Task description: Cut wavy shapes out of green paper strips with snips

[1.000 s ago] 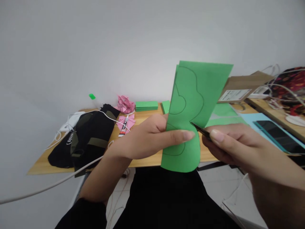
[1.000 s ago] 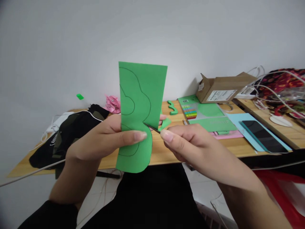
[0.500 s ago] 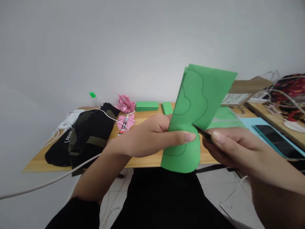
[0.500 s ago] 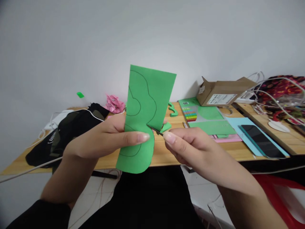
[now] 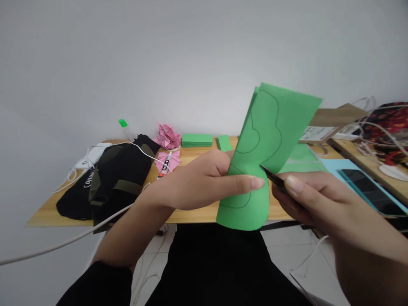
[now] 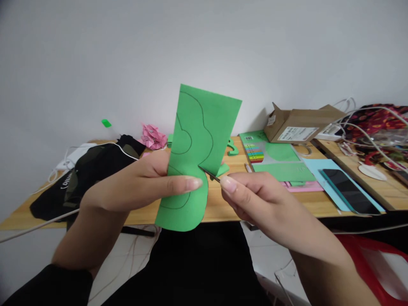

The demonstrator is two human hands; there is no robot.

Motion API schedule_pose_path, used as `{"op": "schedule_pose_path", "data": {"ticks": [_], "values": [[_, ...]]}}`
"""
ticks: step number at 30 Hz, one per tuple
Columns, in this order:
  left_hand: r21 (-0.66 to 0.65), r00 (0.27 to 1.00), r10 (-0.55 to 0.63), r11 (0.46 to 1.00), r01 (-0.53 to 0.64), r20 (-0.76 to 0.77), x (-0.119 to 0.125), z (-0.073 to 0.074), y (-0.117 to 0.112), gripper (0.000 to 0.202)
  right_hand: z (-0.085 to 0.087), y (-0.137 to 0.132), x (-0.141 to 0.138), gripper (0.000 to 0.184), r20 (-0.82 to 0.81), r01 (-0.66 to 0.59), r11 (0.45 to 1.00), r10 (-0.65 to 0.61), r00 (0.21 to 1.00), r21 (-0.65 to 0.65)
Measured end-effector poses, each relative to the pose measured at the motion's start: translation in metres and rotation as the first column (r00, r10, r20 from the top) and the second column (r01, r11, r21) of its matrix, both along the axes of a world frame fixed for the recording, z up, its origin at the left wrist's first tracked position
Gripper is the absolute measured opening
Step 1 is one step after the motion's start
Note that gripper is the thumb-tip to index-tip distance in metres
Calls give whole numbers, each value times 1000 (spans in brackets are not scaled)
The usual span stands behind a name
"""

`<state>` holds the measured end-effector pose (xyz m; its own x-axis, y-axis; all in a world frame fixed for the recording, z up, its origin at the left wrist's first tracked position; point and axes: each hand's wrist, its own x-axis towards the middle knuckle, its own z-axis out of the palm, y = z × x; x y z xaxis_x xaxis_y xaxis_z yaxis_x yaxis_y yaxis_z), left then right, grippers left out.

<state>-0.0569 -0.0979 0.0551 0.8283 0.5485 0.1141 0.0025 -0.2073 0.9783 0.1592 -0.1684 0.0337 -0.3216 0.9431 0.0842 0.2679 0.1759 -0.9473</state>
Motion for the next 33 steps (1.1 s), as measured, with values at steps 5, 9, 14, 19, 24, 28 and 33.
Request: {"op": "schedule_pose_path", "data": {"ticks": [5,9,14,19,24,28,33], "values": [[16,1000,-5,1000,5,4,1,-1,1,17,1,1,-2,61,2,28,999,-28,1000,27],[64,1000,-6,998,5,12,2,-5,4,16,1,-1,-1,61,29,46,998,-48,998,47],[-6,999,-22,1000,23,32,3,-12,8,16,-6,1,1,60,13,24,1000,-24,1000,15],[-85,999,-2,996,7,51,4,-19,10,18,-13,9,0,59,-21,-21,998,20,1000,-53],[-149,1000,20,989,-18,10,2,-26,14,20,-16,14,0,55,-83,-59,991,50,995,-121],[-144,1000,6,990,-8,-19,-1,-32,18,27,-18,18,-3,58,-103,-82,989,70,992,-121],[-139,1000,1,990,-3,-18,-3,-39,23,30,-19,21,-7,59,-90,-54,988,41,995,-143]]}}
